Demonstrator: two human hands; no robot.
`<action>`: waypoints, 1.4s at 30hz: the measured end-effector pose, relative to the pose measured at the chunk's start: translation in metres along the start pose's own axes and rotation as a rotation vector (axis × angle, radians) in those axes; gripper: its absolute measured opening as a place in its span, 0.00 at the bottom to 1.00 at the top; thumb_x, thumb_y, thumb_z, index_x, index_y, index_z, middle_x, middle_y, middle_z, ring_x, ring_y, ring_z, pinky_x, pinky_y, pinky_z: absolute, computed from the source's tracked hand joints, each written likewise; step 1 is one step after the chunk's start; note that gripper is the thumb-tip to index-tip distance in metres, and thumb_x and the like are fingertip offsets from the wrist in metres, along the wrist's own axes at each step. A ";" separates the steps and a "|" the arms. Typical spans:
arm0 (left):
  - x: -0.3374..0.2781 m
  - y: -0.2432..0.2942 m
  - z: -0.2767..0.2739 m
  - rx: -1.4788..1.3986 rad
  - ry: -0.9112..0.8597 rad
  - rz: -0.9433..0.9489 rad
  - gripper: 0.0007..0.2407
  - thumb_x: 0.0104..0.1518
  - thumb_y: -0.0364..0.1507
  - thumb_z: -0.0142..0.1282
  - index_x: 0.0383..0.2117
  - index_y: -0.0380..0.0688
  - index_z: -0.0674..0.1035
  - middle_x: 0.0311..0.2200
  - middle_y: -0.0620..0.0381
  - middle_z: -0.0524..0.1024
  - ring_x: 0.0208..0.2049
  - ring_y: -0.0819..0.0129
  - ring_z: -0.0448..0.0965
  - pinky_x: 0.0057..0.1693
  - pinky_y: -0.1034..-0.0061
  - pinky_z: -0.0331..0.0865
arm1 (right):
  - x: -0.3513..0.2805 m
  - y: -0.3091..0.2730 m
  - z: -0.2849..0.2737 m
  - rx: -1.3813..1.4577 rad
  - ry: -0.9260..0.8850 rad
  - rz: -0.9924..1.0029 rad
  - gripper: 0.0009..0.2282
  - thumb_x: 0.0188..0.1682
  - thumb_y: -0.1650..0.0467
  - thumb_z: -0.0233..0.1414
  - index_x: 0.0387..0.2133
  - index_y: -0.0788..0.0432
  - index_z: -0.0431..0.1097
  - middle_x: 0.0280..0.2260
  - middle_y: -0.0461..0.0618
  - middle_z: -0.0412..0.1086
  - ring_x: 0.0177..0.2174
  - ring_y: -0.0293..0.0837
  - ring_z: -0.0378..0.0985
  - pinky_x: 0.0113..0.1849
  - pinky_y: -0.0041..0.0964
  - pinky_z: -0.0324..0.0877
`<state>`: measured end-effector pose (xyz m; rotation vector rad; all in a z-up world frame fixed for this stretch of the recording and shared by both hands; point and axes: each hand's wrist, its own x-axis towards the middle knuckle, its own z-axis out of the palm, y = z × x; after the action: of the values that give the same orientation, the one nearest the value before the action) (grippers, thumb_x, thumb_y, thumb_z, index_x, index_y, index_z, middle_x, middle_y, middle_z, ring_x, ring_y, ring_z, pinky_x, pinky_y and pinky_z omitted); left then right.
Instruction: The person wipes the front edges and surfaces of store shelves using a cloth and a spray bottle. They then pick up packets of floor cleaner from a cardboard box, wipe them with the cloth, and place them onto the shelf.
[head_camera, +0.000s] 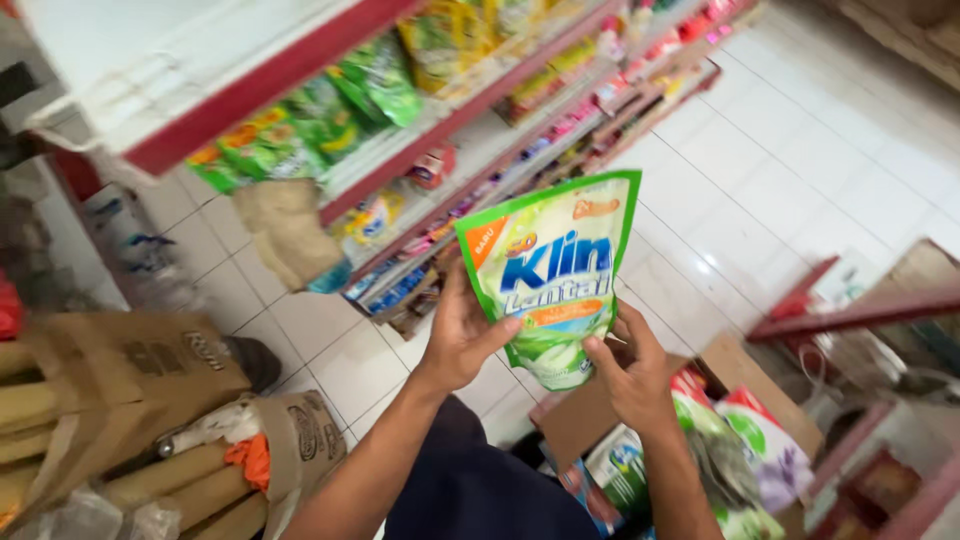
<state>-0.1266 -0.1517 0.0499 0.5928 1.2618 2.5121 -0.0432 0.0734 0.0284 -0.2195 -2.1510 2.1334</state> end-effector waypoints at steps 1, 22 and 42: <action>0.000 0.006 -0.009 0.032 0.061 0.058 0.27 0.59 0.18 0.59 0.64 0.39 0.59 0.61 0.51 0.67 0.64 0.65 0.68 0.69 0.65 0.62 | 0.013 -0.007 0.015 0.033 -0.031 -0.034 0.22 0.53 0.76 0.52 0.61 0.65 0.59 0.50 0.56 0.74 0.45 0.41 0.78 0.43 0.35 0.76; 0.068 0.197 -0.138 0.890 0.137 0.260 0.44 0.55 0.27 0.67 0.72 0.36 0.44 0.64 0.40 0.68 0.63 0.54 0.73 0.63 0.64 0.71 | 0.186 -0.102 0.226 0.165 -0.136 -0.109 0.21 0.54 0.72 0.50 0.61 0.64 0.59 0.41 0.57 0.76 0.37 0.40 0.79 0.35 0.36 0.76; 0.177 0.167 -0.109 1.027 0.319 0.646 0.16 0.56 0.27 0.72 0.48 0.46 0.77 0.61 0.49 0.76 0.60 0.53 0.80 0.64 0.64 0.75 | 0.290 -0.128 0.192 0.464 -0.217 -0.215 0.23 0.54 0.74 0.51 0.63 0.66 0.56 0.53 0.59 0.70 0.50 0.46 0.74 0.49 0.41 0.71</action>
<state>-0.3432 -0.2534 0.1684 0.9258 2.9022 2.2483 -0.3660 -0.0653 0.1462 0.2795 -1.6072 2.5308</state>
